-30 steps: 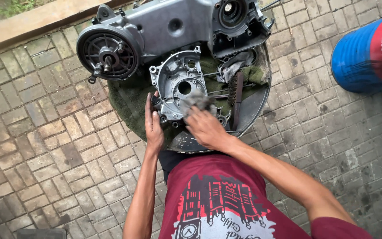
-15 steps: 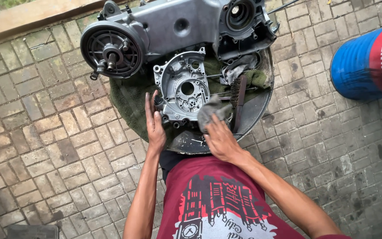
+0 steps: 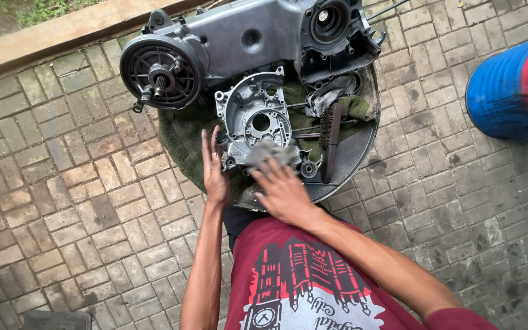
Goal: The person scrubs a disassembled motorcycle engine casing with a wire brush, focusing on the internal surfaces and crevices. They rotate the metal part to access different areas and use a cloth to wipe away debris and residue.
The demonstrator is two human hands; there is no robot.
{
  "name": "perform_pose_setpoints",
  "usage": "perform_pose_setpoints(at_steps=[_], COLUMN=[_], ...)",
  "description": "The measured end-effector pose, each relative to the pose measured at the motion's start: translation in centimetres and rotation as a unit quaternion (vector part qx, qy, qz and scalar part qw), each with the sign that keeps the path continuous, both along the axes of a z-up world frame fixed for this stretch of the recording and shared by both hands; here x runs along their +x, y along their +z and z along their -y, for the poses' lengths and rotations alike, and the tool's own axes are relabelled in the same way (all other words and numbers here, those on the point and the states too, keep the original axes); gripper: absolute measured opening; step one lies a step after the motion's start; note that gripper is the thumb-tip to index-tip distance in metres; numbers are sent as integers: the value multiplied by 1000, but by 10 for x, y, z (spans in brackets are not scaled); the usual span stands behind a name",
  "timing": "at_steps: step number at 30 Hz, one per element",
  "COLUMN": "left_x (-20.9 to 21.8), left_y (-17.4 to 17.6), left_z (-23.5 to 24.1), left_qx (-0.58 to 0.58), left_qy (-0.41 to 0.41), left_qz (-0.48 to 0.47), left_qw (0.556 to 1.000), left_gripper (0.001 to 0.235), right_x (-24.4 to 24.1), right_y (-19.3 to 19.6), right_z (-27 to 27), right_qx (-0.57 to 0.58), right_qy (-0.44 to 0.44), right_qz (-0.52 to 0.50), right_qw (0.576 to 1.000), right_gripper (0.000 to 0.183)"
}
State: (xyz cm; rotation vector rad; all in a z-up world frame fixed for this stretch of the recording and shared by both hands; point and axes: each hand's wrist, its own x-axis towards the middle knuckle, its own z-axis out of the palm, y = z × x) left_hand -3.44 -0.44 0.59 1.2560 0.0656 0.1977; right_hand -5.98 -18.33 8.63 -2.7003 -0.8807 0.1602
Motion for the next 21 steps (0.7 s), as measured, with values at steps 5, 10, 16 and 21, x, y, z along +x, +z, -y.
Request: perform_pose_setpoints(at_steps=[5, 10, 16, 21], left_x=[1, 3, 4, -4], left_y=[-9, -5, -18, 6], left_z=[-3, -4, -10, 8], left_qx=[9, 26, -19, -89], left_qy=[4, -19, -36, 1], left_qz=[4, 9, -5, -35], left_qw=[1000, 999, 999, 995], left_gripper=[57, 59, 62, 58], right_x=[-13, 0, -3, -13], right_y=[-38, -10, -16, -2], right_z=[71, 11, -52, -3], right_qx=[8, 61, 102, 40], right_qy=[11, 72, 54, 96], right_qz=[-16, -49, 3, -20], right_qw=[1000, 994, 993, 994], right_gripper=[55, 62, 73, 58])
